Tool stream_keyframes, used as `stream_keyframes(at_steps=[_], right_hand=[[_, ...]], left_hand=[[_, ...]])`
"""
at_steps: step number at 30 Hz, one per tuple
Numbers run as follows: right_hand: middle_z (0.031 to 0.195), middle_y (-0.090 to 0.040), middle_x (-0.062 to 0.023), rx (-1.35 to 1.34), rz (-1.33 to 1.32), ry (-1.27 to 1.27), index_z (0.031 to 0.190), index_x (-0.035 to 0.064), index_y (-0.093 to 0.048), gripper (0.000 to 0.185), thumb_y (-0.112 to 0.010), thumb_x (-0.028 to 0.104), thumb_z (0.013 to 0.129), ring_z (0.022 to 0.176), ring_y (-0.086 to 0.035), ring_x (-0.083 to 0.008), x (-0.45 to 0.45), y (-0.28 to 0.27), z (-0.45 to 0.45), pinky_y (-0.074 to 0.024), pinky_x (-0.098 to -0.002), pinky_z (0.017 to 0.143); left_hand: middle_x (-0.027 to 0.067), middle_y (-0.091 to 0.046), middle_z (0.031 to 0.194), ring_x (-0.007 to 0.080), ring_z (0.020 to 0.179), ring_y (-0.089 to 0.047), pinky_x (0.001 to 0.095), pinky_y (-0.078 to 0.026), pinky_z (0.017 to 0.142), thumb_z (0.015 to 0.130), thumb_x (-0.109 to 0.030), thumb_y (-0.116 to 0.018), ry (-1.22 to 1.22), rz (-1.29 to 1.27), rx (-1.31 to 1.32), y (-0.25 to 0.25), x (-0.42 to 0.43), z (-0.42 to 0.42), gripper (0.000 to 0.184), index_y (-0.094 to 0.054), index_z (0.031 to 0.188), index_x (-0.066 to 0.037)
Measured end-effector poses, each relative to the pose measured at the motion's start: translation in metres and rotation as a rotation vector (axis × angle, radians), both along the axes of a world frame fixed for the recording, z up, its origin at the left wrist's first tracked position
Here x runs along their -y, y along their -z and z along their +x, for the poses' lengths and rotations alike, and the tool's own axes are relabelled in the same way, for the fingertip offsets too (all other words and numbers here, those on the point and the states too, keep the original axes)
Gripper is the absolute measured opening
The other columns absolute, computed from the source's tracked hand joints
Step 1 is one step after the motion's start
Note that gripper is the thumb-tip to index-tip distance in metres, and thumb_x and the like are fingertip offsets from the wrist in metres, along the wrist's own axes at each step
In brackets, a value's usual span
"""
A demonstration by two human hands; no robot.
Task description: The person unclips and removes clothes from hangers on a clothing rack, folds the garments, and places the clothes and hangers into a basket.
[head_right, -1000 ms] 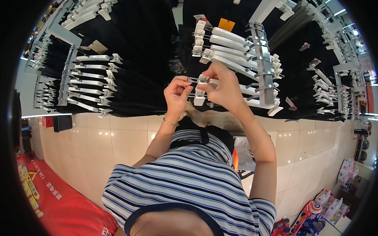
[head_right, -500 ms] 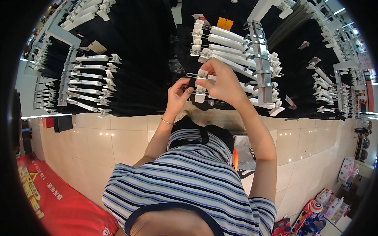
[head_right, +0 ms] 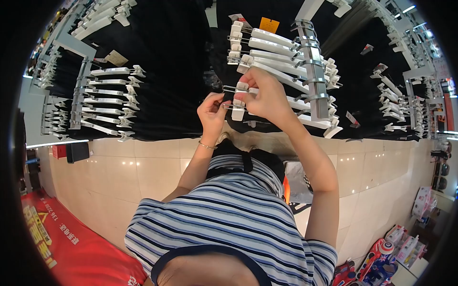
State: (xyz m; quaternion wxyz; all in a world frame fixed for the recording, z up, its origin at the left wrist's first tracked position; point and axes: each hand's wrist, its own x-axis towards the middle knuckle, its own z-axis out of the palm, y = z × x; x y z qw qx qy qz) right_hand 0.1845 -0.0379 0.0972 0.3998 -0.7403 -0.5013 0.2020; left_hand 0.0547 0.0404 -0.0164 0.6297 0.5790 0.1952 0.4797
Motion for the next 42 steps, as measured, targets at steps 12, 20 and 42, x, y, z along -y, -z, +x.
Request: stream_keyframes(at_steps=[12, 20, 42], right_hand=[[0.096, -0.058, -0.0092, 0.132, 0.047, -0.008, 0.102, 0.0040, -0.057, 0.034, -0.070, 0.011, 0.072, 0.085, -0.059, -0.0242, 0.009, -0.005, -0.009, -0.0473, -0.0305, 0.077], [0.104, -0.055, -0.0121, 0.306, 0.499, -0.085, 0.101, 0.0025, -0.055, 0.031, -0.067, 0.002, 0.072, 0.097, -0.053, -0.0329, 0.042, -0.009, -0.022, -0.0436, -0.0381, 0.085], [0.085, -0.054, -0.0048, 0.852, 0.193, 0.324, 0.084, 0.0075, -0.057, 0.030, -0.074, 0.020, 0.062, 0.089, -0.051, -0.0284, 0.149, 0.005, 0.045, -0.0332, -0.0452, 0.097]], left_hand=[[-0.0007, -0.041, 0.076, 0.0070, 0.067, -0.037, 0.0182, -0.032, 0.060, 0.078, 0.003, -0.064, 0.223, 0.164, 0.003, 0.004, -0.015, -0.002, 0.022, -0.051, 0.095, 0.000], [-0.0044, -0.040, 0.079, 0.0029, 0.067, -0.036, 0.0154, -0.031, 0.058, 0.082, 0.002, -0.061, 0.164, 0.061, -0.022, 0.000, -0.014, 0.007, 0.018, -0.051, 0.096, -0.003], [0.0018, -0.063, 0.072, 0.0054, 0.065, -0.053, 0.0210, -0.043, 0.061, 0.072, -0.012, -0.076, 0.212, 0.308, -0.222, -0.018, -0.029, 0.018, 0.023, -0.063, 0.086, 0.001]])
